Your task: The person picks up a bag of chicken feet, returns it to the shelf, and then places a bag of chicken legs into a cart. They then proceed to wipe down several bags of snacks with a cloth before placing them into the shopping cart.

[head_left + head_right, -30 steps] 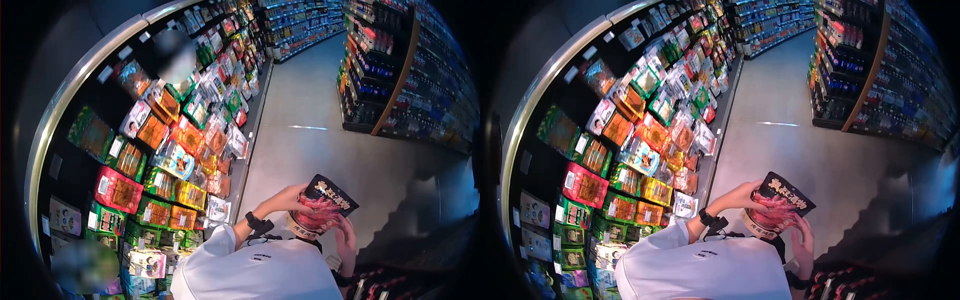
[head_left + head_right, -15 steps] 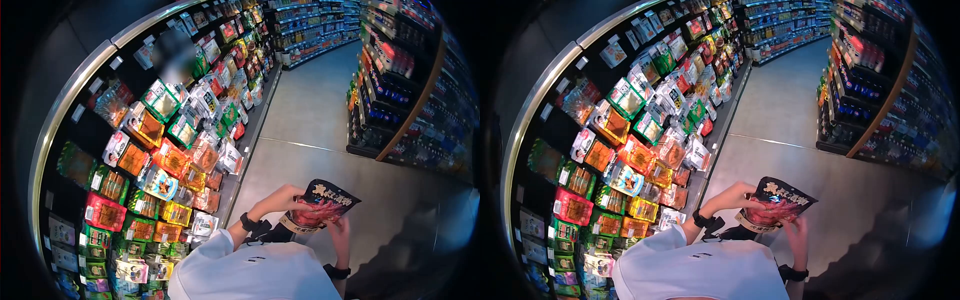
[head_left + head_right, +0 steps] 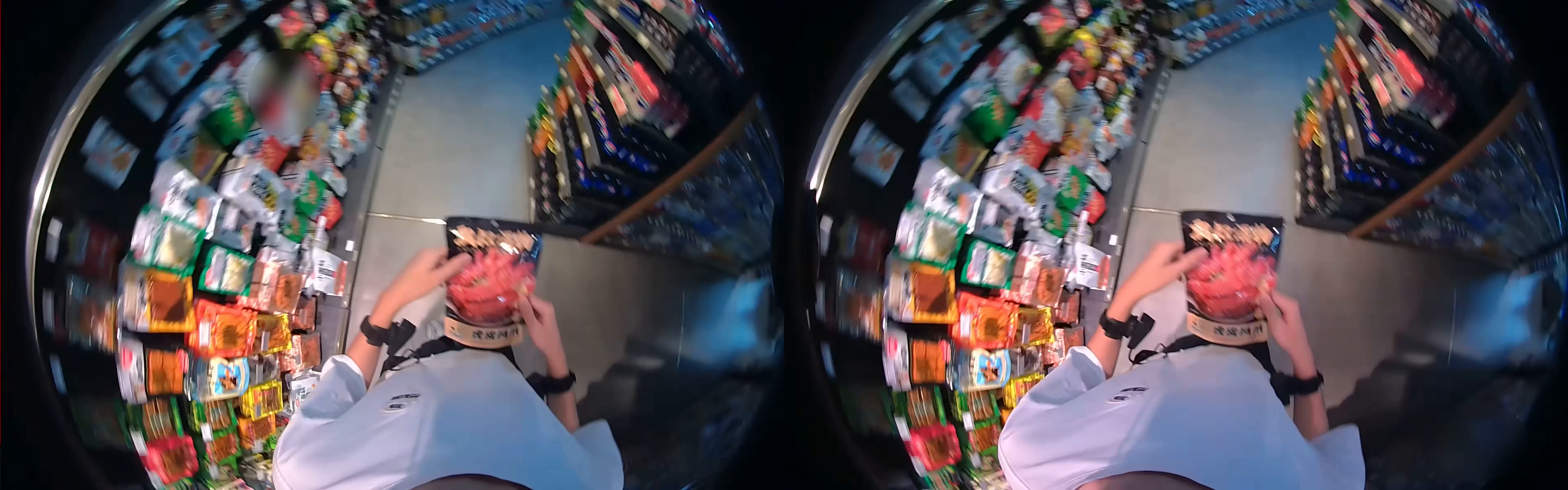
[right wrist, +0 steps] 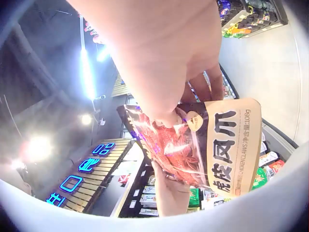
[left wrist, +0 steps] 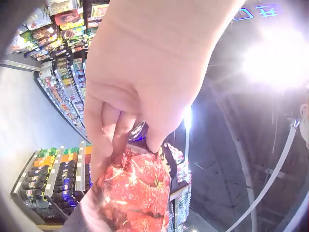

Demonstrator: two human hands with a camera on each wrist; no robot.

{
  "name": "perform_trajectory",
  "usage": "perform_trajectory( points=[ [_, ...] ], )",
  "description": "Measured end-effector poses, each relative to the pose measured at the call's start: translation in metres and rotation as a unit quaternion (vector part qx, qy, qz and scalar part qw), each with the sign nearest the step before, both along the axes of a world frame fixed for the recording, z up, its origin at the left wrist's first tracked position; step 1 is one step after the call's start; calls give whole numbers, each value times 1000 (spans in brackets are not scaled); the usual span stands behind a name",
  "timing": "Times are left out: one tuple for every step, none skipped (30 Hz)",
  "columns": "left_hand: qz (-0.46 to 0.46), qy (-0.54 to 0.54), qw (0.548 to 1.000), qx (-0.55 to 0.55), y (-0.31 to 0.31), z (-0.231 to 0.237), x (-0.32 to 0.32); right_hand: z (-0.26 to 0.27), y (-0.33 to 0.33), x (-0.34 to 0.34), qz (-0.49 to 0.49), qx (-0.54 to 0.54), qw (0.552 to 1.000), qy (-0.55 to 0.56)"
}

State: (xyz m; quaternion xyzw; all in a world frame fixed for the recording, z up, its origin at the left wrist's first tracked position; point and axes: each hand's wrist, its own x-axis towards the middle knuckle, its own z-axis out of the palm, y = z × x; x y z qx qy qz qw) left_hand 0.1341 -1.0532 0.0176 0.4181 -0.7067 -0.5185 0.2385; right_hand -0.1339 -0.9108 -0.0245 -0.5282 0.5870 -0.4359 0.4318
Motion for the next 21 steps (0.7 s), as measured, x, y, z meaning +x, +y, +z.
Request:
perform_trajectory(
  points=[
    [11,26,999,25,-19,-2,-4,-3,-22,-3,8,9,1000,-19],
    [16,51,998,31,-37,-3,-7,4,-44,-3,10,16,999,-34],
    [24,63,997,46,-56,-10,-10,13,-67,-2,18,21,998,-51],
    [39,73,995,56,-76,-15,-12,15,-89,-3,33,20,997,-70],
    [45,64,995,57,-93,-16,-11,10,-107,-7,52,31,995,-83],
    [29,11,998,60,-112,-19,-11,3,-127,-15,52,45,995,-75],
    [22,-42,997,54,-133,-22,-10,-6,-148,-23,59,50,995,-67],
    [23,-97,994,42,-158,-24,-10,-16,-178,-29,74,46,994,-60],
    [26,-57,998,27,-180,-30,-11,-23,-205,-32,65,41,994,-79],
    [23,-20,999,12,-202,-34,-18,-26,-233,-35,55,37,993,-101],
    [40,40,998,-12,-223,-31,-30,-27,-265,-39,73,14,992,-101],
    [49,100,993,-31,-242,-26,-40,-23,-291,-45,83,-2,991,-100],
    [40,82,995,-27,-266,-24,-45,-23,-318,-54,88,-21,991,-97],
    [36,74,996,-31,-291,-25,-53,-31,-344,-69,101,-22,993,-66],
    [42,70,996,-37,-313,-16,-64,-34,-373,-82,110,-23,993,-34],
    [47,66,996,-39,-334,-8,-75,-36,-400,-93,117,-21,993,-2],
    [47,70,995,-60,-358,-9,-83,-37,-424,-103,115,-24,993,10],
    [36,68,995,-59,-378,-2,-92,-36,-445,-110,115,-42,992,-5],
    [24,68,996,-59,-399,10,-98,-35,-468,-114,113,-60,992,-19],
    [12,68,996,-60,-421,17,-106,-36,-493,-120,111,-80,990,-31],
    [-6,2,999,-51,-445,13,-108,-41,-513,-128,126,-57,990,-21]
  ],
)
